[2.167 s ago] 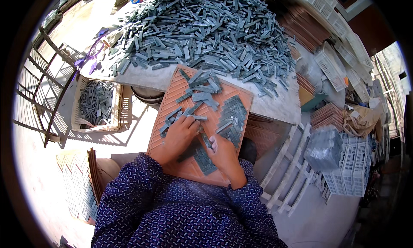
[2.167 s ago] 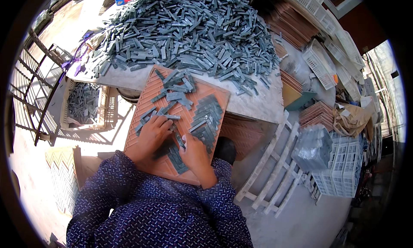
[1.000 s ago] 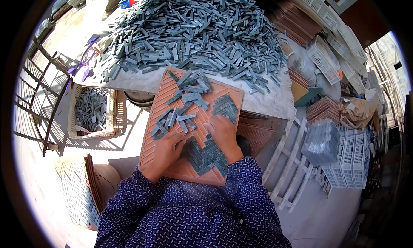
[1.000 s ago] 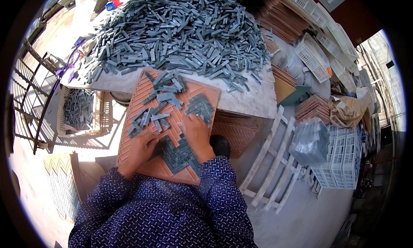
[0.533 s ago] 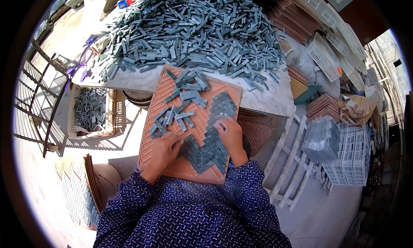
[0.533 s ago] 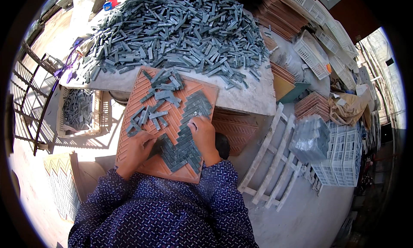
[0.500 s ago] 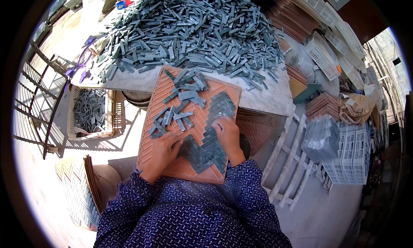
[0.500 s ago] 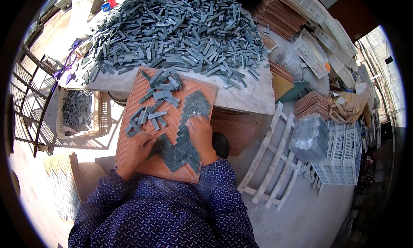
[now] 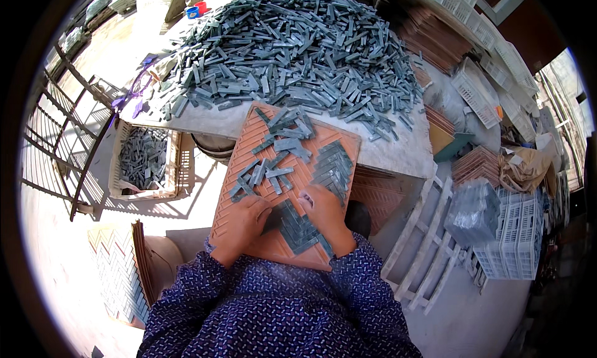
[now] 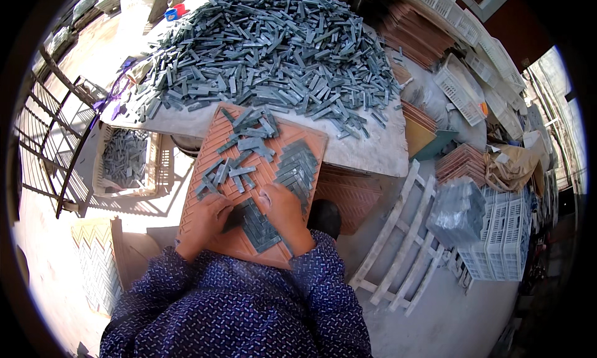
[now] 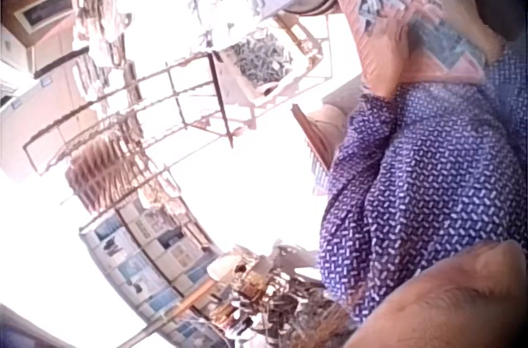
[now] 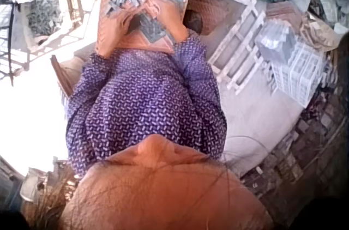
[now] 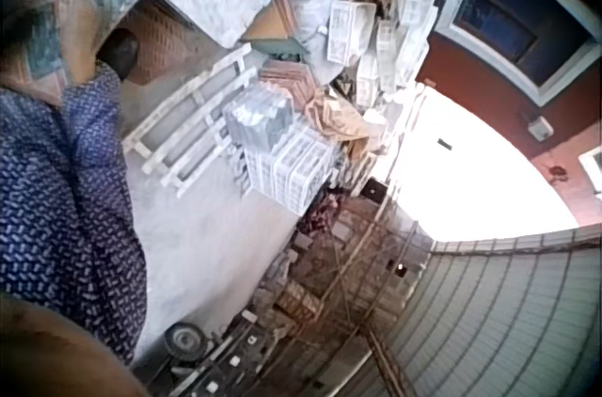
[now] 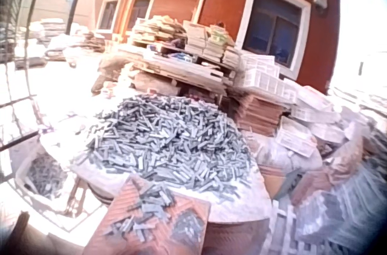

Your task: The person arranges small gray rectangular tiles onto a square board in a herringbone pattern. They pick tiles from a large pile on a table, place them one by one, and adjust their positions to complete the pattern.

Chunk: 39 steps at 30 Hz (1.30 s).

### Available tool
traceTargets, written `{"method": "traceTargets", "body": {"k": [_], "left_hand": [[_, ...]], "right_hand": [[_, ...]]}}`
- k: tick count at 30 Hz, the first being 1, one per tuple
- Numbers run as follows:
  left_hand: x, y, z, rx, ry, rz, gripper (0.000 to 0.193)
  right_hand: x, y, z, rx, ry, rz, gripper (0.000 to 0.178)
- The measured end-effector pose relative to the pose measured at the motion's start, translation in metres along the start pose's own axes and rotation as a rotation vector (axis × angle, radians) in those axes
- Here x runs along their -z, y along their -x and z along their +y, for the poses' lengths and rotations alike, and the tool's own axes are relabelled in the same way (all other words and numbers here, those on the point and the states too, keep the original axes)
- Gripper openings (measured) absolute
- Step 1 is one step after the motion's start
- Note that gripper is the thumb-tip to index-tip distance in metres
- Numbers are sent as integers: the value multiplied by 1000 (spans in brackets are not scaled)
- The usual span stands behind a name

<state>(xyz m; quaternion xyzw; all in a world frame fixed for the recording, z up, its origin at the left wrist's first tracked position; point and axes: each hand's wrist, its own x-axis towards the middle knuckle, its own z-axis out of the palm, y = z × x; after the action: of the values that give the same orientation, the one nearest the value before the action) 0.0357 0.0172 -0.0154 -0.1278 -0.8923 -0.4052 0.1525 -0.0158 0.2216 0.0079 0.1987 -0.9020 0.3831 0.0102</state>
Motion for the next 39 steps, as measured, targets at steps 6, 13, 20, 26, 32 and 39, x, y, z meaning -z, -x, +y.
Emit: {"method": "traceTargets", "body": {"k": [6,13,20,26,32,39], "left_hand": [[1,-2,3,50,30,-24,8],[7,0,5,71,30,15,7],[3,3,-1,71,35,20,7],[-7,-33,11,36,-110,-15,23],[-21,-42,14,197,-291,-5,41],[-29,-47,15,236,-319,15,30]], "right_hand": [[-22,7,-12,63,162,-19,7],[-35,11,-22,0,277,31,7],[-16,1,-15,-27,99,-10,15],[-32,-29,-4,45,182,88,22],[-23,-19,-6,-64,214,33,25],[-17,11,-15,-135,153,64,21]]}}
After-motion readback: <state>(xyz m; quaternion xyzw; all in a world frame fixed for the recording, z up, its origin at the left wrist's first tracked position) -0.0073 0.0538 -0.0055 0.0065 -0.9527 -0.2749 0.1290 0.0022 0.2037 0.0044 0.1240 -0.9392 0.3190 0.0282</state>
